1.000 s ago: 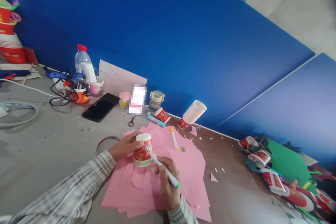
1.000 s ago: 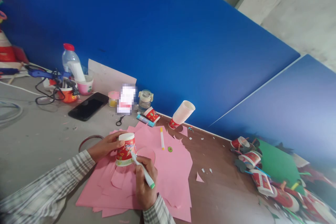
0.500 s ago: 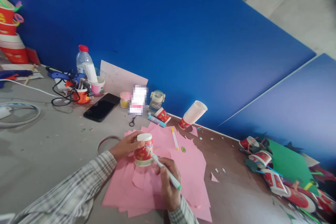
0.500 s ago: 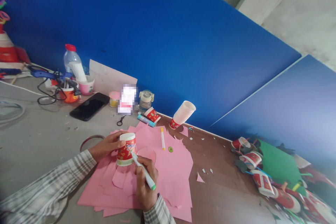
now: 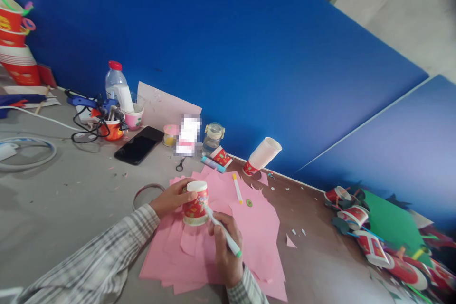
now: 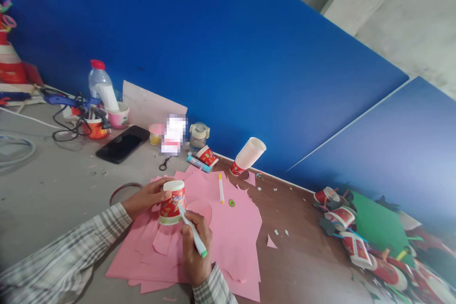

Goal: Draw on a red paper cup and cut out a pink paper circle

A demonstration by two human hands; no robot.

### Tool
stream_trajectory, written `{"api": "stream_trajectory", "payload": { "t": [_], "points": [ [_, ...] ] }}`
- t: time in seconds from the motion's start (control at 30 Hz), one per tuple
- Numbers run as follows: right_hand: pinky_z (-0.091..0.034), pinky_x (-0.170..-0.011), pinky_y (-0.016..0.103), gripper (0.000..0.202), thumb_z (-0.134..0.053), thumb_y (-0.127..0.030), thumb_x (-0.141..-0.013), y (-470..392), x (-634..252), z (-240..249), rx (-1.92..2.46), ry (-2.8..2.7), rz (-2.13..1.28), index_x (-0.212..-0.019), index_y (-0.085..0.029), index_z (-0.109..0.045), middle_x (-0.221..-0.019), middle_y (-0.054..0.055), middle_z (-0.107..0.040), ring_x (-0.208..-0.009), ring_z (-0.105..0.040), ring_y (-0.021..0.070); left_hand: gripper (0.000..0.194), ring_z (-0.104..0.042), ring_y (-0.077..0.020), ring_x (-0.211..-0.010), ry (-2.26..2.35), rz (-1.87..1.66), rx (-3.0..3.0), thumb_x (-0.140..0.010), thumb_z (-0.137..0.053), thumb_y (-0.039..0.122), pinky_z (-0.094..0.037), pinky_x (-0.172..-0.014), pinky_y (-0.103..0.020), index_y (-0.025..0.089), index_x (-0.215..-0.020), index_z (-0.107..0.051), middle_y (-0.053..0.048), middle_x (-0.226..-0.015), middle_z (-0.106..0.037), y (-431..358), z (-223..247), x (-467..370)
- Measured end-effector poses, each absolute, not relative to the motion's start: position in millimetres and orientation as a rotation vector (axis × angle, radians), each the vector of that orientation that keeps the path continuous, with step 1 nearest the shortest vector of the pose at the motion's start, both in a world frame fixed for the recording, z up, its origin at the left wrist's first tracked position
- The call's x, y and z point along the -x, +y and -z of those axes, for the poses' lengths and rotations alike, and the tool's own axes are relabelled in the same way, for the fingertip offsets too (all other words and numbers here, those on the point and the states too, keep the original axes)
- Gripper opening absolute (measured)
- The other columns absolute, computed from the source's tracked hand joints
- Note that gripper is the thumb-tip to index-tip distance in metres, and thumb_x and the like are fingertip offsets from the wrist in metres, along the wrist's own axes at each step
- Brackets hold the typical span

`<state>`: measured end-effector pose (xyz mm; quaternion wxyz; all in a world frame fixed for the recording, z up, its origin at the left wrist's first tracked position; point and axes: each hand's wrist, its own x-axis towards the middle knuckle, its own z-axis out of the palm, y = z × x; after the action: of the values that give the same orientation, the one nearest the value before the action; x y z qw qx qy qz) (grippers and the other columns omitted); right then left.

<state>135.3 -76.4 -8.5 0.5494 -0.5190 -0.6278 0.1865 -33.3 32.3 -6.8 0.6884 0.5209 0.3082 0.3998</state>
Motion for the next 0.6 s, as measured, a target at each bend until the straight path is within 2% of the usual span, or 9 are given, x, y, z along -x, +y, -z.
{"api": "stream_trajectory", "payload": {
  "t": [0.3, 0.43, 0.6],
  "points": [
    [-0.055, -0.061, 0.034, 0.017, -0.05, -0.021, -0.078, -77.5, -136.4, 8.4, 1.175, -1.531, -0.445, -0.087, -0.022, -0.064, -0.061, 0.001, -0.064, -0.057, -0.064, 0.0217, 0.057, -0.054, -0.0203, -0.076, 0.689, -0.885, -1.159, -0.05, -0.072, 0.05, -0.043, -0.066, -0.033, 0.019, -0.096, -0.057, -0.002, -0.082, -0.061, 32.1, 7.1, 34.1],
    [-0.055, -0.057, 0.032, 0.017, -0.05, -0.021, -0.078, -77.6, -137.5, 9.0, 1.196, -1.517, -0.434, -0.088, -0.022, -0.064, -0.061, 0.001, -0.064, -0.057, -0.064, 0.0215, 0.058, -0.054, -0.0213, -0.077, 0.685, -0.882, -1.14, -0.049, -0.073, 0.05, -0.043, -0.067, -0.034, 0.019, -0.095, -0.057, -0.002, -0.081, -0.062, 31.6, 6.1, 33.7],
    [-0.054, -0.072, 0.037, 0.018, -0.05, -0.019, -0.078, -77.9, -136.9, 10.2, 1.159, -1.564, -0.459, -0.088, -0.021, -0.064, -0.059, 0.0, -0.063, -0.07, -0.067, 0.0241, 0.057, -0.054, -0.0223, -0.08, 0.692, -0.887, -1.126, -0.049, -0.073, 0.05, -0.043, -0.07, -0.036, 0.019, -0.095, -0.057, -0.003, -0.084, -0.062, 31.1, 5.3, 33.9]
  ]
}}
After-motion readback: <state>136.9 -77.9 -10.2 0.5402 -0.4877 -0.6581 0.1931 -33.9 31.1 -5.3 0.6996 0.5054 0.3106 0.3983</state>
